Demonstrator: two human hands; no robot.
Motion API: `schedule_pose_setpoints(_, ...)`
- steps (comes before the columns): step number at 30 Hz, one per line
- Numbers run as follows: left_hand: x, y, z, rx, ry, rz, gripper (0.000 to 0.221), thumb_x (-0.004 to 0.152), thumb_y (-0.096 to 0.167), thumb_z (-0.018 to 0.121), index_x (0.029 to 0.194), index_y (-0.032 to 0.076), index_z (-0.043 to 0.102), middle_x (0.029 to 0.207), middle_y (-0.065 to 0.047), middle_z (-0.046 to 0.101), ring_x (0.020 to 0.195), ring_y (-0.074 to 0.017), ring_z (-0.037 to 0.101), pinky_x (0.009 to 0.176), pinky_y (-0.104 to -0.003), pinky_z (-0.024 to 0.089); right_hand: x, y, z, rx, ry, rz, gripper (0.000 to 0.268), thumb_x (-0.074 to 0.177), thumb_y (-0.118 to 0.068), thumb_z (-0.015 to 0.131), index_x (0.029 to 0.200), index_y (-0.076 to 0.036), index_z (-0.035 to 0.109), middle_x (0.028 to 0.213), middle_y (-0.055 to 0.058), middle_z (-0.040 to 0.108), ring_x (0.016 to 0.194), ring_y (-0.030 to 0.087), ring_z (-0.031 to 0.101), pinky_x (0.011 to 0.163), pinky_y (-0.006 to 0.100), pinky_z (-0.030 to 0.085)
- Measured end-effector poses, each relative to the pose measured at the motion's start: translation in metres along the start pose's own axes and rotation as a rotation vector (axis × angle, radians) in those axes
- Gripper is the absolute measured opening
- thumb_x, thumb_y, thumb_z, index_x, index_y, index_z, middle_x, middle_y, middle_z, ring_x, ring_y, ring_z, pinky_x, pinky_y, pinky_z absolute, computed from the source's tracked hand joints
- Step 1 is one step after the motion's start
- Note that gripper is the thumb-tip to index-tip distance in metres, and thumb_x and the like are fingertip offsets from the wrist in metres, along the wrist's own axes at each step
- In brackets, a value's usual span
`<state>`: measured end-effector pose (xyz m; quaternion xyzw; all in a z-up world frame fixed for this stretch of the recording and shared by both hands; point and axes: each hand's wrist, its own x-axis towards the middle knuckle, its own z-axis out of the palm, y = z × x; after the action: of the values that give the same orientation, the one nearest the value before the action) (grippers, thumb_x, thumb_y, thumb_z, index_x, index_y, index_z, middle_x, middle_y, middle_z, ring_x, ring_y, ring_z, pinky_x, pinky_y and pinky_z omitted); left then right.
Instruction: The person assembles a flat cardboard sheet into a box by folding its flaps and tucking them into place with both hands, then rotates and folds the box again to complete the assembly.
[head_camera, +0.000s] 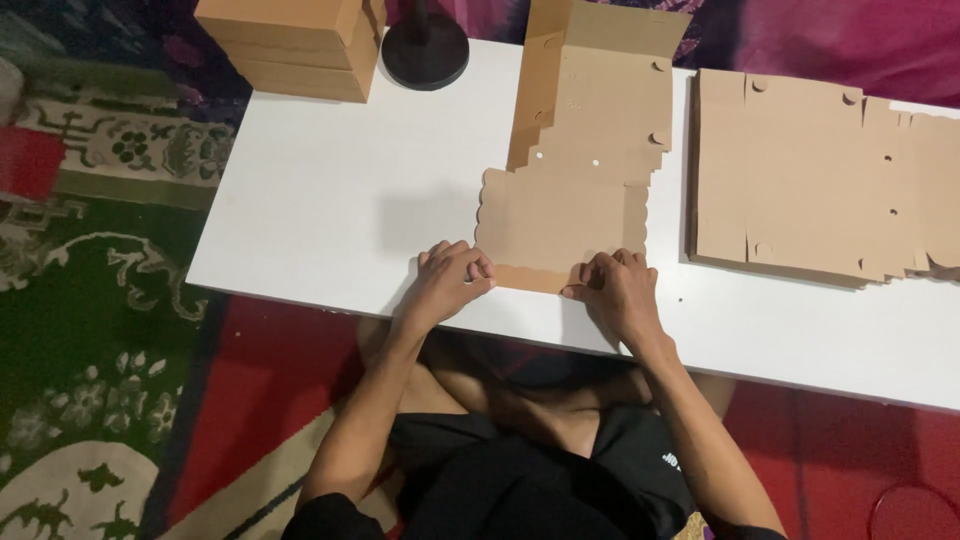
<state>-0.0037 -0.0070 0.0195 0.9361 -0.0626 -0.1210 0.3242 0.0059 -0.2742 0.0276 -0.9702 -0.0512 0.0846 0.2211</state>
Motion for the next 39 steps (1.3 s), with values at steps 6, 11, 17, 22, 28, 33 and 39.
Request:
schedule_pose_setpoints(6,0.000,0.002,-0.001,0.008,-0.002,-0.017,0.007,0.086,0.024,0.070,0.093,0.022,0.073,0.084,0.004,0.056,0.101,-0.0203,0.056,0.097,-0.041,0.037,-0.003,0.012,-0.004,-0.032,0.011,0.034,0.026,0.076,-0.032,0.089,0.087,-0.012,0.075,0.088,0.009,0.063,0.094,0.027,0.058,0.082,0.039,0.041)
schedule_pose_setpoints(11,-0.001,0.003,-0.003,0.001,-0.002,-0.015,0.007,0.086,0.025,0.071,0.093,0.023,0.072,0.083,0.005,0.055,0.102,-0.0199,0.056,0.098,-0.042,0.037,-0.004,0.026,-0.007,-0.045,0.011,0.062,0.026,0.076,-0.030,0.089,0.088,-0.011,0.075,0.090,0.010,0.063,0.095,0.029,0.058,0.083,0.041,0.042)
schedule_pose_setpoints(17,-0.001,0.001,-0.003,0.003,-0.007,-0.010,0.008,0.086,0.025,0.070,0.093,0.023,0.072,0.084,0.005,0.056,0.102,-0.0207,0.055,0.098,-0.042,0.037,-0.007,0.047,-0.006,-0.027,0.035,0.063,0.029,0.077,-0.032,0.088,0.087,-0.009,0.074,0.088,0.012,0.064,0.094,0.032,0.061,0.082,0.043,0.045)
schedule_pose_setpoints(22,-0.002,0.001,-0.004,-0.002,-0.005,0.002,0.008,0.086,0.025,0.069,0.093,0.023,0.072,0.084,0.005,0.055,0.102,-0.0204,0.055,0.098,-0.042,0.037,-0.011,0.056,-0.008,-0.029,0.075,0.069,0.024,0.078,-0.027,0.088,0.086,-0.008,0.075,0.087,0.014,0.066,0.092,0.032,0.063,0.080,0.044,0.048)
schedule_pose_setpoints(28,-0.004,0.009,-0.009,0.018,-0.019,-0.007,0.010,0.087,0.023,0.068,0.095,0.020,0.072,0.084,0.003,0.055,0.102,-0.0213,0.055,0.098,-0.043,0.037,-0.013,0.061,-0.006,-0.030,0.106,0.060,0.024,0.079,-0.028,0.087,0.086,-0.009,0.075,0.085,0.013,0.067,0.090,0.032,0.065,0.078,0.044,0.049)
schedule_pose_setpoints(33,-0.005,0.009,-0.009,0.008,-0.037,-0.011,0.010,0.088,0.023,0.067,0.097,0.021,0.072,0.085,0.004,0.054,0.103,-0.0204,0.054,0.099,-0.043,0.036,-0.021,0.045,-0.022,0.067,0.035,0.118,0.016,0.083,-0.015,0.083,0.091,-0.002,0.077,0.089,0.019,0.071,0.090,0.036,0.070,0.079,0.048,0.055)
schedule_pose_setpoints(39,-0.004,0.006,-0.008,0.017,-0.029,0.002,0.010,0.088,0.025,0.067,0.096,0.021,0.072,0.084,0.005,0.053,0.102,-0.0204,0.055,0.098,-0.044,0.037,-0.021,0.044,-0.024,-0.090,0.051,0.085,0.012,0.083,-0.015,0.083,0.093,-0.008,0.079,0.088,0.014,0.073,0.086,0.030,0.073,0.076,0.045,0.059)
